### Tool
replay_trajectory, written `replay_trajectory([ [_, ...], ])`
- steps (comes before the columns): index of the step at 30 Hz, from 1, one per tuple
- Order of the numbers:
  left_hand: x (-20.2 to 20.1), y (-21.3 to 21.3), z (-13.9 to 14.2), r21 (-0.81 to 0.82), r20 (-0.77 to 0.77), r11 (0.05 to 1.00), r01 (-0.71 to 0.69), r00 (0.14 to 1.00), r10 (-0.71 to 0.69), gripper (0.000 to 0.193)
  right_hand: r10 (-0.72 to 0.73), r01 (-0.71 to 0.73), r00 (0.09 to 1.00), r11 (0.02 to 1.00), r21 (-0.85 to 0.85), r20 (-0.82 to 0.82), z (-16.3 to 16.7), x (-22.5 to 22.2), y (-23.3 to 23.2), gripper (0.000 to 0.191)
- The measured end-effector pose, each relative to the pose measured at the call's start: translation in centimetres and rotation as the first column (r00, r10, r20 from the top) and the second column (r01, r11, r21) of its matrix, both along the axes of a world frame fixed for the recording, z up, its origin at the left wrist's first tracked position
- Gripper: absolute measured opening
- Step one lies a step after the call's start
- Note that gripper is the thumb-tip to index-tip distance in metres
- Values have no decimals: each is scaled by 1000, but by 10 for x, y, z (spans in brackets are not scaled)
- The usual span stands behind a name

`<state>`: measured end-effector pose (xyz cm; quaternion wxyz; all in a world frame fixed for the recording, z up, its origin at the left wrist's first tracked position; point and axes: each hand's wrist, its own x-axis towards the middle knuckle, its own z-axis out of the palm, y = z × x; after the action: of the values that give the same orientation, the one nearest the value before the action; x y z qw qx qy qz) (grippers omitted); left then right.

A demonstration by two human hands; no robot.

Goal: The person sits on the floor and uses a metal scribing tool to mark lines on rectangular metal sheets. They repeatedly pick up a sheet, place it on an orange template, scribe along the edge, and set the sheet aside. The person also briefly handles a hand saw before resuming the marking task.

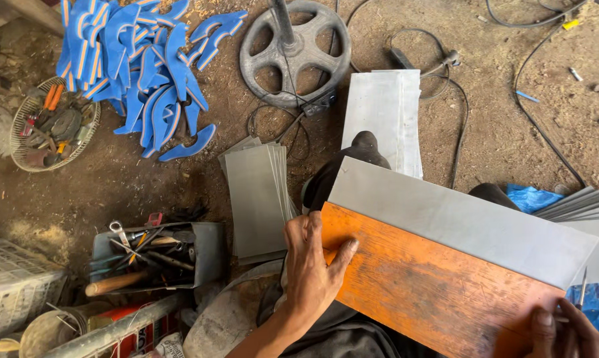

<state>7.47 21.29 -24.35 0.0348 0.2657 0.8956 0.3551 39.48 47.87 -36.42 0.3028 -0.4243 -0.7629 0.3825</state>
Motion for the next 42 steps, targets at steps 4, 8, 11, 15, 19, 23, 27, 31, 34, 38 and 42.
replay_trajectory([
  [4, 4, -4, -5, 12, -16, 1000, 13, 1000, -13, 78, 59, -57, 995, 998, -35, 86, -26, 14, 26, 28],
  [8, 1, 0, -10, 37, -11, 999, 5, 1000, -5, 78, 104, -103, 963, 995, -17, 249, -25, 13, 37, 28],
  [11, -1, 0, -13, 22, -16, 1000, 21, 1000, -20, 75, 77, -75, 993, 997, -22, 88, -21, 15, 24, 29],
  [15, -1, -2, -14, 25, -25, 999, 30, 999, -30, 75, 51, -48, 991, 998, 34, -120, -16, 6, -3, 25],
  [19, -2, -2, -11, 37, 0, 999, 40, 999, -40, 76, 15, -5, 990, 997, 74, -138, -11, -4, -11, 22],
  [23, -4, -2, -8, 31, 10, 999, 43, 999, -44, 75, -36, 43, 993, 997, 56, -114, -9, -4, -16, 22],
  [27, -5, -1, -8, 41, 25, 999, 29, 999, -30, 75, -71, 71, 991, 997, -1, -118, 0, -10, -22, 22],
  [31, -6, -3, -7, 39, 117, 999, 1, 993, -5, 77, -94, 93, 975, 996, -11, -203, 26, -35, -33, 25],
  [34, -12, -13, -4, 124, 9, 992, 23, 1000, -24, 73, -157, 148, 979, 986, -79, -131, 49, -59, -54, 25],
  [38, -28, -31, -10, 19, -96, 999, 29, 995, -27, 78, -261, 227, 939, 959, -167, -225, 69, -84, -86, 31],
  [42, -41, -43, -30, -50, 19, 998, 44, 999, -43, 78, -306, 243, 922, 935, -257, -239, 82, -97, -95, 31],
])
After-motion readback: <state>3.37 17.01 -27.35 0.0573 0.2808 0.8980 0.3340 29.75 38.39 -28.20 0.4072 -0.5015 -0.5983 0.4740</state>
